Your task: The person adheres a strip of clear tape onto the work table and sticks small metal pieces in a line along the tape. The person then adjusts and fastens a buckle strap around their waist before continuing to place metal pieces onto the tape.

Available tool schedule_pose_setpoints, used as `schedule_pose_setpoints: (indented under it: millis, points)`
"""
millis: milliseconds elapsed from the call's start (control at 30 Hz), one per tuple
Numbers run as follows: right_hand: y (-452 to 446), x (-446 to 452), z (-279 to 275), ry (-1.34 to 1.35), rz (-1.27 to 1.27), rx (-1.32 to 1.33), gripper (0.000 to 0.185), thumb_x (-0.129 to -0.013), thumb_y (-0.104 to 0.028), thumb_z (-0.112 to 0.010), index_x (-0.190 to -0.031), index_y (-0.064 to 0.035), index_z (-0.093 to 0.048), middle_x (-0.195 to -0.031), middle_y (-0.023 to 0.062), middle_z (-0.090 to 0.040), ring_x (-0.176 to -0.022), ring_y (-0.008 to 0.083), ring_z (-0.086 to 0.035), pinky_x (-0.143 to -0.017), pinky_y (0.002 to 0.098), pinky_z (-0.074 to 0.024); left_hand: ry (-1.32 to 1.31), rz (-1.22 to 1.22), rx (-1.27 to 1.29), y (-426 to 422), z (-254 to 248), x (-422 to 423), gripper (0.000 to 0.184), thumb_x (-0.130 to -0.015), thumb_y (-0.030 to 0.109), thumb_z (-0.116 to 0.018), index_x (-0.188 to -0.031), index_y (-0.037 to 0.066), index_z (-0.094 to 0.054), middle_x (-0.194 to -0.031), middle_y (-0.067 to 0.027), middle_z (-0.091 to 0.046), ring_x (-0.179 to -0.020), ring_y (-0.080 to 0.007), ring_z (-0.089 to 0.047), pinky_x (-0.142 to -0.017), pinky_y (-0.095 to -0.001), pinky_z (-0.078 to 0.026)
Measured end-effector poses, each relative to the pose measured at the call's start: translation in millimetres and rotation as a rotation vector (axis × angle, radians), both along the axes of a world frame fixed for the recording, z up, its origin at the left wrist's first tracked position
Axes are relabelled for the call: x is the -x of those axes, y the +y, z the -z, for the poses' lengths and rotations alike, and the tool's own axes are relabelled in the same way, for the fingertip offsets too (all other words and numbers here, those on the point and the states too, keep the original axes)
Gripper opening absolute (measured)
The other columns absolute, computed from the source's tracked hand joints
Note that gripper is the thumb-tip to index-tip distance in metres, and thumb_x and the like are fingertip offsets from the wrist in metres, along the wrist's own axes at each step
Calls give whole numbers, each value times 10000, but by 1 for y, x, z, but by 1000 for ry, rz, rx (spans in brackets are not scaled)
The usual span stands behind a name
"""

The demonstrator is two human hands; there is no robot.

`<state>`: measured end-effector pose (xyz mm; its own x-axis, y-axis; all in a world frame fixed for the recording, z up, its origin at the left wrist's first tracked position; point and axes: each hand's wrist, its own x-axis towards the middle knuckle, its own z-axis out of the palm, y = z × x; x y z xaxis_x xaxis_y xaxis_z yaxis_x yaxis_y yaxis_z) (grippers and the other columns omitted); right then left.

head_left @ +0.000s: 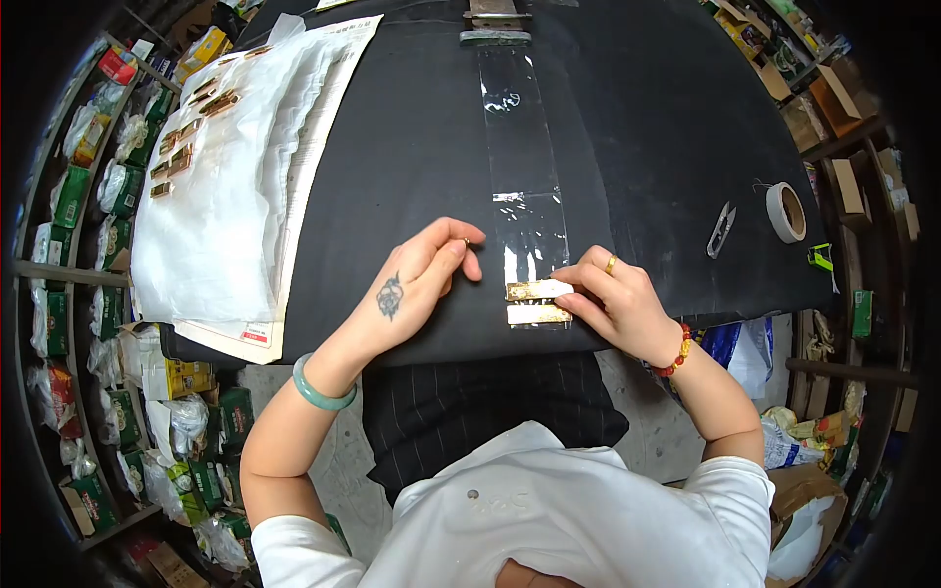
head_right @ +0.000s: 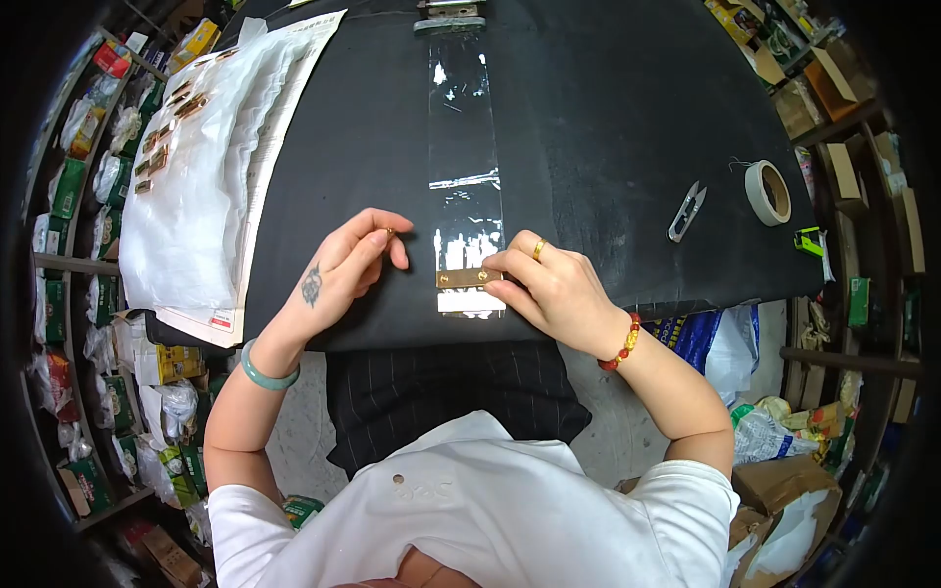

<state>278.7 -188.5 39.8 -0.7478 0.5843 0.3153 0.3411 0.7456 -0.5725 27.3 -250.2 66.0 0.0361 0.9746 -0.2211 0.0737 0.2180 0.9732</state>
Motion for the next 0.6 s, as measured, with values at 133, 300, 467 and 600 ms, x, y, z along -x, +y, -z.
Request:
schedule_pose_setpoints:
  millis: [133,300,467,600]
  points:
    - [1,1,1,10,-7,-43,115,-832,-104,-668,-919,-33,-643,-811,41,-549,-507,119,-461,-476,237,-405,419,222,-228,-5,1,-1,211,-891,128,-492,-1046,63,-619,-831,-61,-627,-599,-93,-495,-561,-221,-407]
    - [0,0,0,-22,3,35,173,-813,-32,-660,-985,-14,-666,-802,44,-536,-570,115,-453,-519,228,-381,1063,487,-475,-13,-4,-17,215,-869,93,-510,-1044,91,-635,-857,-81,-622,-579,-103,-504,-551,-220,-418]
    - [5,-6,-3,51,-30,120,216,-807,-7,-649,-1021,-14,-667,-817,50,-559,-586,110,-466,-523,223,-381,1157,509,-583,-12,-3,-19,277,-859,77,-527,-1129,73,-590,-897,-80,-637,-564,-86,-493,-523,-206,-414]
    - [10,0,-21,125,-29,148,245,-802,3,-646,-1046,-11,-665,-823,56,-573,-598,111,-476,-530,221,-385,374,386,-426,6,10,-18,330,-876,86,-524,-1203,49,-524,-908,-80,-652,-559,-69,-482,-506,-186,-404]
